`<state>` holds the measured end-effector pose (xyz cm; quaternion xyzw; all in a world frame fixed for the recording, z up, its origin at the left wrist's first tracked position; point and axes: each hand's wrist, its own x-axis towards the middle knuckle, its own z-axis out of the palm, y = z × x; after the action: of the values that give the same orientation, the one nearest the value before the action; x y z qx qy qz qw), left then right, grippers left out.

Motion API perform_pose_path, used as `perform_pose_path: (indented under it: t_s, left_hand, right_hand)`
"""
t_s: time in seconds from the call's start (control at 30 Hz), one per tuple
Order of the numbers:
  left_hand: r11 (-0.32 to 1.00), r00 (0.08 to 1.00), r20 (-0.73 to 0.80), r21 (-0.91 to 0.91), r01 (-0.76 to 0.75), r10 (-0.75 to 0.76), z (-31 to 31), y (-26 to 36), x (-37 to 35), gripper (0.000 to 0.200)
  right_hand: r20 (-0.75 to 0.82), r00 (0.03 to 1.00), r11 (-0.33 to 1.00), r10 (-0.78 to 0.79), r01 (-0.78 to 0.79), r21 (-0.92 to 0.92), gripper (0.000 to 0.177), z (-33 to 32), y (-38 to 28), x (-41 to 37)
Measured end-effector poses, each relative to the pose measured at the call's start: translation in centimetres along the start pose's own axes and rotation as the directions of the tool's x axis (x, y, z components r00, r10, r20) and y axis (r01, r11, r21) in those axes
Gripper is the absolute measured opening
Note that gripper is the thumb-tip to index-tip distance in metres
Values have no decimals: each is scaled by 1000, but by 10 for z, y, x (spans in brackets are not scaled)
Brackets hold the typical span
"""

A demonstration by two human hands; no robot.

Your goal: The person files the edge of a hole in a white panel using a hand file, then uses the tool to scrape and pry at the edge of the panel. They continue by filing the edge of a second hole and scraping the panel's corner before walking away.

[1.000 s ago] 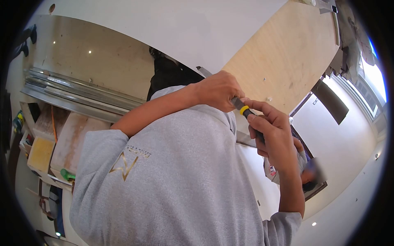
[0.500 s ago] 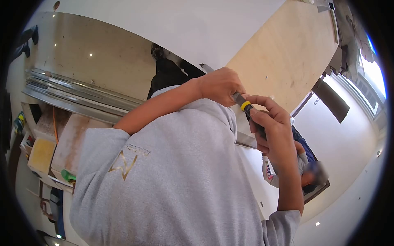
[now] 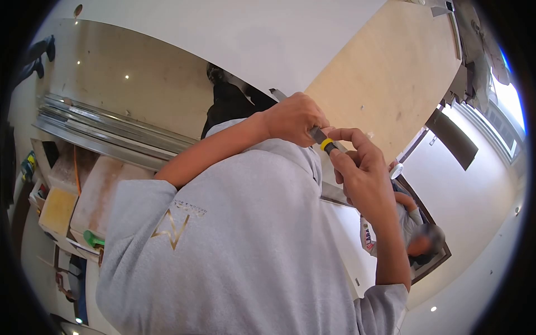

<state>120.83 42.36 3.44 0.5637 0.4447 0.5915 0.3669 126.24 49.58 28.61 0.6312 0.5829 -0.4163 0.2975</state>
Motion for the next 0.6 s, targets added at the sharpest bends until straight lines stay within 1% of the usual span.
perform_pose_path:
  t_s: [0.03, 0.07, 0.1, 0.13, 0.2, 0.23, 0.33, 0.43, 0.53, 0.57, 0.6]
  left_hand:
    - [1000, 999, 35, 4, -3, 3, -3, 2, 0, 17]
    - [1000, 1000, 10, -4, -12, 12, -2, 4, -1, 17]
    - [1000, 1000, -13, -9, -28, 28, -2, 4, 1, 17]
    - [999, 998, -38, -15, -44, 44, -1, 4, 2, 17]
    - [999, 994, -108, -28, -26, 22, 1, 7, 1, 22]
    - [999, 990, -143, -33, -15, 10, 1, 8, 0, 25]
    - [1000, 989, -150, -10, 16, -18, 3, 7, -2, 34]
    - [1000, 989, -149, -9, 5, -6, 2, 7, -2, 42]
    - [999, 977, -211, 15, -41, 43, 10, 2, -1, 42]
    - [999, 969, -247, 32, -24, 31, 9, -3, 2, 41]
    - [999, 961, -275, 45, -12, 24, 9, -8, 6, 39]
  right_hand:
    - [-20, 1000, 993, -6, 4, -117, 37, 0, -2, -2]
    - [-40, 999, 972, -12, 3, -234, 38, 0, -3, -4]
    - [-63, 979, 926, -196, 164, -342, 38, 4, 0, -6]
    - [-64, 926, 839, -373, 307, -449, 39, 9, 6, -10]
    - [-28, 848, 698, -529, 415, -584, 39, 11, 10, -13]
    - [-13, 852, 676, -523, 406, -615, 39, 11, 9, -13]
    - [9, 852, 621, -523, 388, -681, 38, 12, 4, -15]
    - [18, 842, 581, -539, 387, -716, 38, 13, 2, -16]
    - [29, 807, 513, -589, 402, -758, 37, 12, 1, -13]
    - [29, 789, 486, -613, 406, -774, 37, 11, 1, -10]
    - [3, 775, 496, -632, 408, -766, 37, 10, 6, -4]
